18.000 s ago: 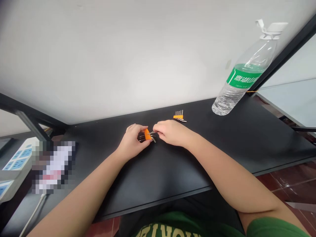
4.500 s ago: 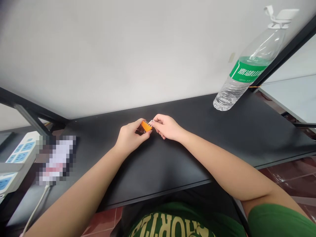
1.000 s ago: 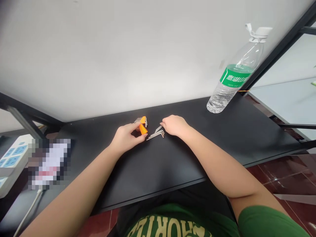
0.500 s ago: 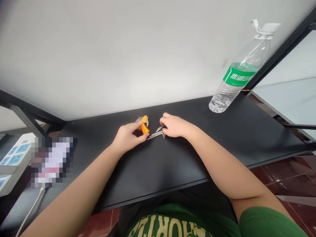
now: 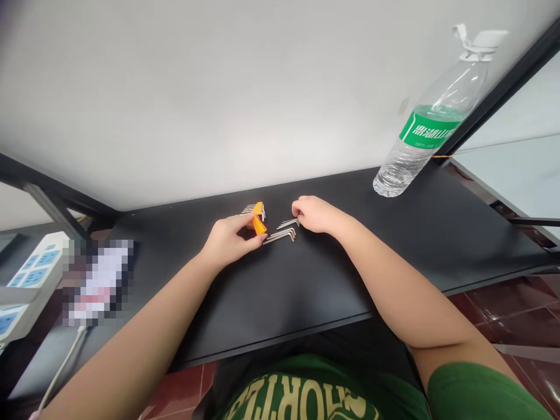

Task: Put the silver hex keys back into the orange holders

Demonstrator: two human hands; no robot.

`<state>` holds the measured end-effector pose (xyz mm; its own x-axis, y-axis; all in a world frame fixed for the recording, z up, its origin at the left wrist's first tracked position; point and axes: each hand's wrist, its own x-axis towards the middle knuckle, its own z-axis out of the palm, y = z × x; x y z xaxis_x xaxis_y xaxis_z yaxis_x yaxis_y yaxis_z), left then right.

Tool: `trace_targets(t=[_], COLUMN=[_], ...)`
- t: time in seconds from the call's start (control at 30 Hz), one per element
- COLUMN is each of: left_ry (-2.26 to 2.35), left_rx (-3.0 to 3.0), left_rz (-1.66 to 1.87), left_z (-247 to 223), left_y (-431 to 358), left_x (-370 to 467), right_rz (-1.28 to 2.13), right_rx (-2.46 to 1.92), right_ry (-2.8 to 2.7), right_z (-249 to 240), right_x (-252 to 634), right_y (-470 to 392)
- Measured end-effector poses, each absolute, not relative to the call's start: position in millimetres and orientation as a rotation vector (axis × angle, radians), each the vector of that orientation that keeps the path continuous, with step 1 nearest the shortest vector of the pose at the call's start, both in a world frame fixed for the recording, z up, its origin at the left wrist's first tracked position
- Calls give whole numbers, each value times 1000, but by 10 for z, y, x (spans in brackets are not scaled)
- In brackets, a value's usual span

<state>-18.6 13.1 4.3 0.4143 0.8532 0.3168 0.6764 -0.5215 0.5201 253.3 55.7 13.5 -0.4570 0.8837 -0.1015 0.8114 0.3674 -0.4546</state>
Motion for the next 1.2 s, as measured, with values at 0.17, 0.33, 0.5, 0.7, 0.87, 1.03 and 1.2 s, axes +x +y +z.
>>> trace_targets(t=[0.17,0.33,0.5,0.7,0.87,1.03,1.2], left_ry=[1326,1344,1343,1384,1435,1549,1615], left_rx=[2354,2337,2360,2394,2396,2440,2434], left_rz=[829,807,797,763,704,630,609], left_z=[45,45,33,23,7,2,25], left_y=[135,140,143,151,156,155,143], left_x=[-184,-174,-178,-186,-191,-202,-197], right_rz=[712,766,633,413,287,482,641], right_rx=[-1428,-1374,-1318,-1217,-1245,-1280,-1174], right_ry=[-2549,-2647,-2685,-2890,-2943,-2780,-2509], right_z=[208,292,380,380,326,363,422], right_x=[2457,2368,2332,2225,2141,2256,2427], right_y=[455,322,241,162,93,157,287])
